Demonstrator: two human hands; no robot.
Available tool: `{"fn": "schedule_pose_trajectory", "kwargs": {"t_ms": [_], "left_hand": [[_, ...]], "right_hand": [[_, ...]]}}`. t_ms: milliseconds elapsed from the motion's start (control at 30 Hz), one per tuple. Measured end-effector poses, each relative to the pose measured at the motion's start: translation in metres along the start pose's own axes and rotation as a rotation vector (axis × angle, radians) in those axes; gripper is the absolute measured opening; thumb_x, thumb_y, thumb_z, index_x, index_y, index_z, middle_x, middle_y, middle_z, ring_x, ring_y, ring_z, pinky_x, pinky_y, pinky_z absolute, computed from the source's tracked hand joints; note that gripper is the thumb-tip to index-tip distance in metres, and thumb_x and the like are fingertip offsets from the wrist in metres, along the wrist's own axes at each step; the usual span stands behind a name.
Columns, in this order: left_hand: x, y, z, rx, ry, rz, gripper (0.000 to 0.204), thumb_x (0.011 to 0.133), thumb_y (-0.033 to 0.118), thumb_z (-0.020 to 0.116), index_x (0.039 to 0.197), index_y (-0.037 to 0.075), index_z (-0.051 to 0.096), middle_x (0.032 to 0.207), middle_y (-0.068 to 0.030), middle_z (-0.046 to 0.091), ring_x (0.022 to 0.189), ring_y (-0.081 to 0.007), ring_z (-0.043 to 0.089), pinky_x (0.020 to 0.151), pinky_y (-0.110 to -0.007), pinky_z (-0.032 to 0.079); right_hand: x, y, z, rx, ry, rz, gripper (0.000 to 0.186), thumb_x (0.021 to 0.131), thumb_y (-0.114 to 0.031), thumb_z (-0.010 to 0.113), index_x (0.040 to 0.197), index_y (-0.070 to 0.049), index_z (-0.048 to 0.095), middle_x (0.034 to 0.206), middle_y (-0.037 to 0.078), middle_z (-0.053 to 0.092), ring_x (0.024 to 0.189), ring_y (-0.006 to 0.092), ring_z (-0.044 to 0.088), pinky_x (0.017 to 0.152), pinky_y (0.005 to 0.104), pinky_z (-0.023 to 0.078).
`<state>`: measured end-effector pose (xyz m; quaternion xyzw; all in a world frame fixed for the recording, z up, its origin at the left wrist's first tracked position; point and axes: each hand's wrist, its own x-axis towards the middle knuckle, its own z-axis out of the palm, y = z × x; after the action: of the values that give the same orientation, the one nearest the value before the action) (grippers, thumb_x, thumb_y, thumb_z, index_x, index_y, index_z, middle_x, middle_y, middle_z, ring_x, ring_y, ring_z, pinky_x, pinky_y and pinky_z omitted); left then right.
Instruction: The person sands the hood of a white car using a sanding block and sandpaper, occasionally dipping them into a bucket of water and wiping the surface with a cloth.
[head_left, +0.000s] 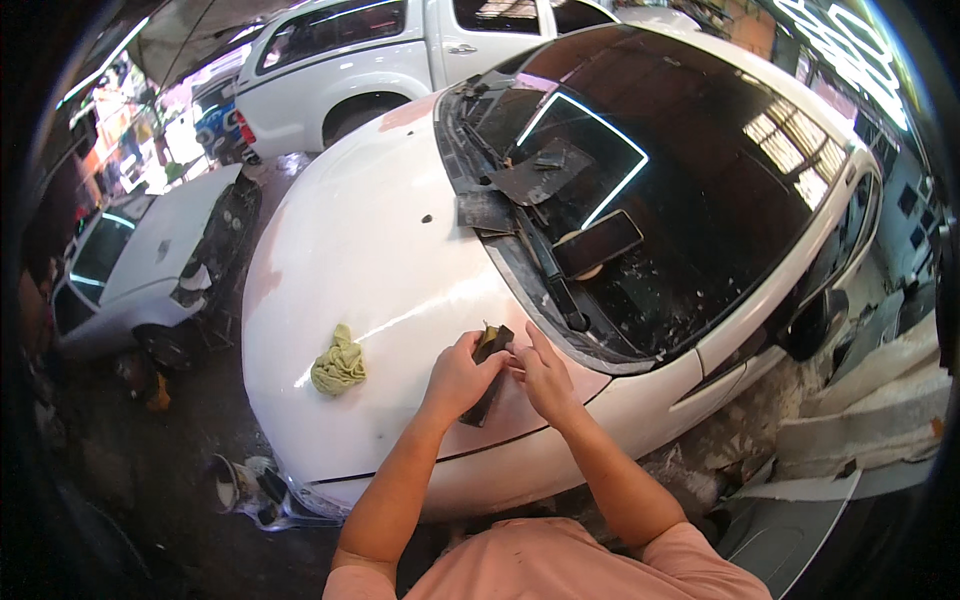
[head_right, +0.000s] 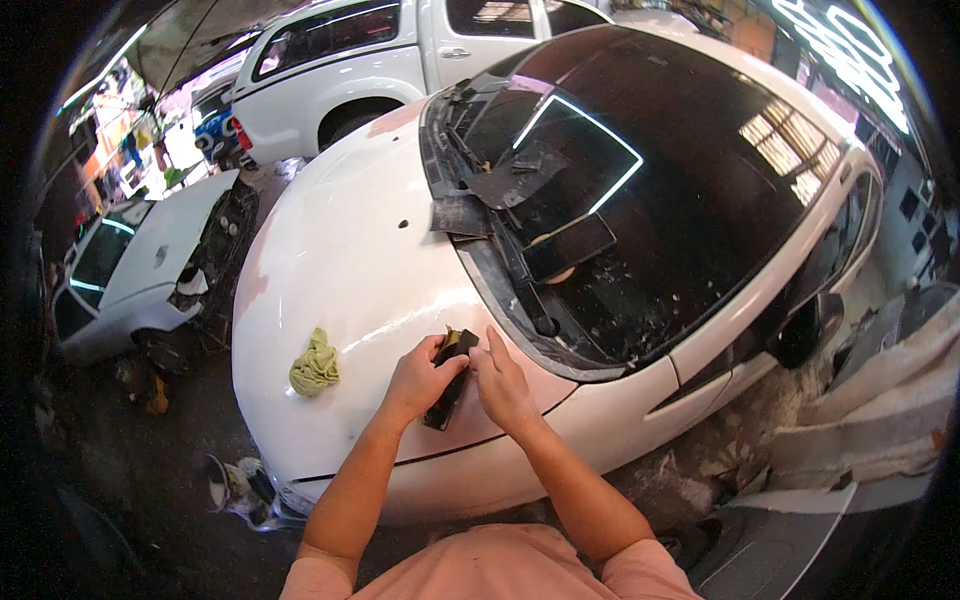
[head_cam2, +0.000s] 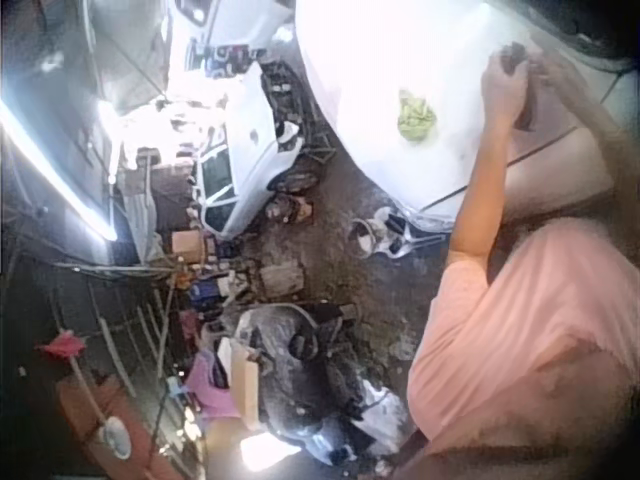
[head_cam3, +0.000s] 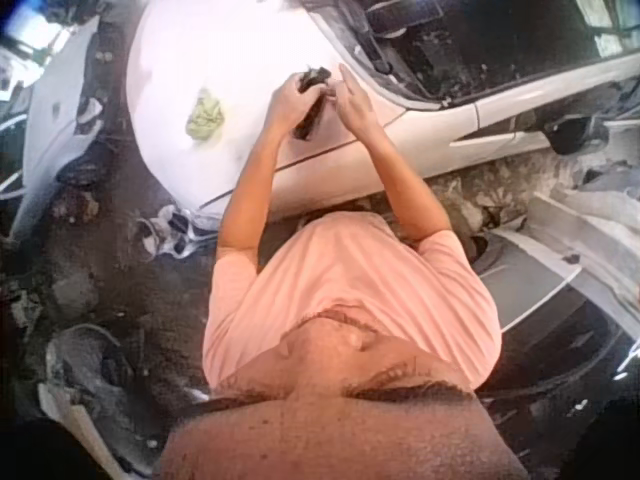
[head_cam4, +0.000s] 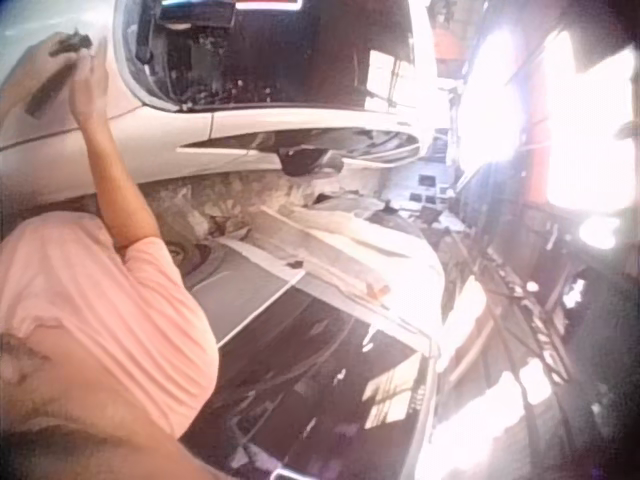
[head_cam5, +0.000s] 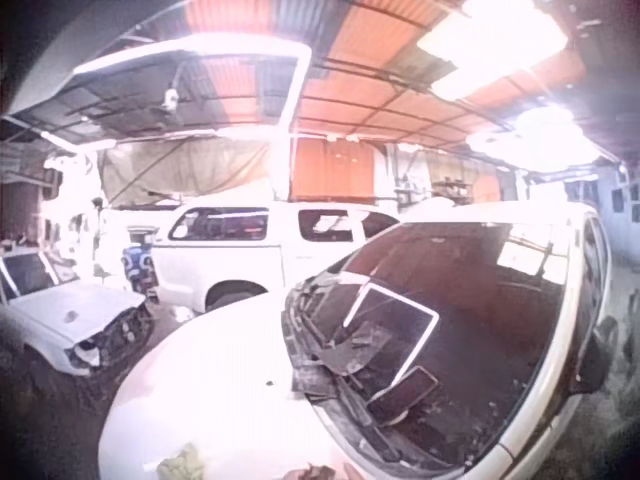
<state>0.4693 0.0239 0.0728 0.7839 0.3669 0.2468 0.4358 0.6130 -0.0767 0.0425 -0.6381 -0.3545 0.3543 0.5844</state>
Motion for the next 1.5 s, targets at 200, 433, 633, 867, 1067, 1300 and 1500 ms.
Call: {"fn": "schedule_pose_trajectory", "kwargs": {"t_ms": [200, 433, 633, 867, 1067, 1300, 1500], "left_hand": [[0.0, 0.011, 0.029, 0.313, 0.136, 0.033, 0.043, 0.092, 0.028, 0.078, 0.122, 0.0, 0.065, 0.117, -0.0195, 0.073, 0.108, -0.0389, 0.068, 0.092, -0.047, 0.054], [0.002, -0.003, 0.046, 0.33, 0.31, 0.034, 0.033, 0.093, 0.024, 0.076, 0.116, 0.003, 0.065, 0.114, -0.0173, 0.066, 0.112, -0.0376, 0.061, 0.1, -0.049, 0.049], [0.008, -0.002, 0.055, 0.383, 0.377, 0.111, 0.038, 0.094, 0.027, 0.078, 0.117, 0.0, 0.066, 0.111, -0.0175, 0.065, 0.108, -0.0359, 0.06, 0.098, -0.048, 0.049], [0.005, -0.002, 0.052, 0.405, 0.297, 0.155, 0.041, 0.092, 0.023, 0.082, 0.12, -0.003, 0.067, 0.112, -0.0165, 0.065, 0.108, -0.0348, 0.061, 0.097, -0.045, 0.049], [-0.011, -0.011, 0.048, 0.417, 0.249, 0.161, 0.041, 0.087, 0.016, 0.086, 0.121, -0.001, 0.069, 0.114, -0.0165, 0.067, 0.109, -0.0358, 0.061, 0.097, -0.045, 0.049], [0.023, -0.006, 0.042, 0.454, 0.229, 0.401, 0.033, 0.086, 0.016, 0.085, 0.111, 0.0, 0.07, 0.103, -0.0156, 0.067, 0.098, -0.0379, 0.061, 0.089, -0.047, 0.049], [0.014, -0.01, 0.047, 0.486, 0.153, 0.408, 0.038, 0.084, 0.02, 0.087, 0.113, 0.002, 0.072, 0.106, -0.0147, 0.069, 0.1, -0.0371, 0.062, 0.09, -0.046, 0.05]], "right_hand": [[-0.009, -0.011, -0.025, 0.077, -0.041, -0.097, 0.06, 0.108, -0.022, 0.057, 0.159, 0.004, 0.039, 0.13, 0.022, 0.07, 0.115, 0.0259, 0.069, 0.099, 0.0361, 0.053], [-0.034, -0.048, -0.129, -0.351, 0.374, -0.674, 0.042, 0.092, 0.001, 0.074, 0.133, 0.002, 0.065, 0.129, 0.022, 0.071, 0.116, 0.0375, 0.071, 0.101, 0.0433, 0.056], [-0.03, -0.062, -0.21, -0.71, 0.577, -0.842, 0.045, 0.091, 0.001, 0.074, 0.136, -0.001, 0.064, 0.123, 0.022, 0.071, 0.11, 0.039, 0.07, 0.093, 0.0416, 0.058], [-0.017, -0.041, -0.207, -0.676, 0.597, -0.752, 0.043, 0.09, -0.002, 0.076, 0.132, -0.003, 0.067, 0.123, 0.019, 0.071, 0.108, 0.0355, 0.072, 0.091, 0.0404, 0.059], [-0.016, -0.042, -0.212, -0.783, 0.547, -0.774, 0.044, 0.089, -0.001, 0.077, 0.131, -0.001, 0.067, 0.122, 0.018, 0.072, 0.105, 0.0351, 0.072, 0.088, 0.0397, 0.059], [-0.015, -0.046, -0.206, -0.795, 0.553, -0.802, 0.044, 0.087, -0.001, 0.078, 0.13, -0.002, 0.069, 0.122, 0.017, 0.072, 0.103, 0.0337, 0.073, 0.086, 0.0393, 0.059], [-0.015, -0.043, -0.213, -0.839, 0.56, -0.789, 0.042, 0.087, 0.0, 0.077, 0.128, -0.002, 0.069, 0.122, 0.017, 0.072, 0.105, 0.0346, 0.072, 0.088, 0.0398, 0.059]]}}
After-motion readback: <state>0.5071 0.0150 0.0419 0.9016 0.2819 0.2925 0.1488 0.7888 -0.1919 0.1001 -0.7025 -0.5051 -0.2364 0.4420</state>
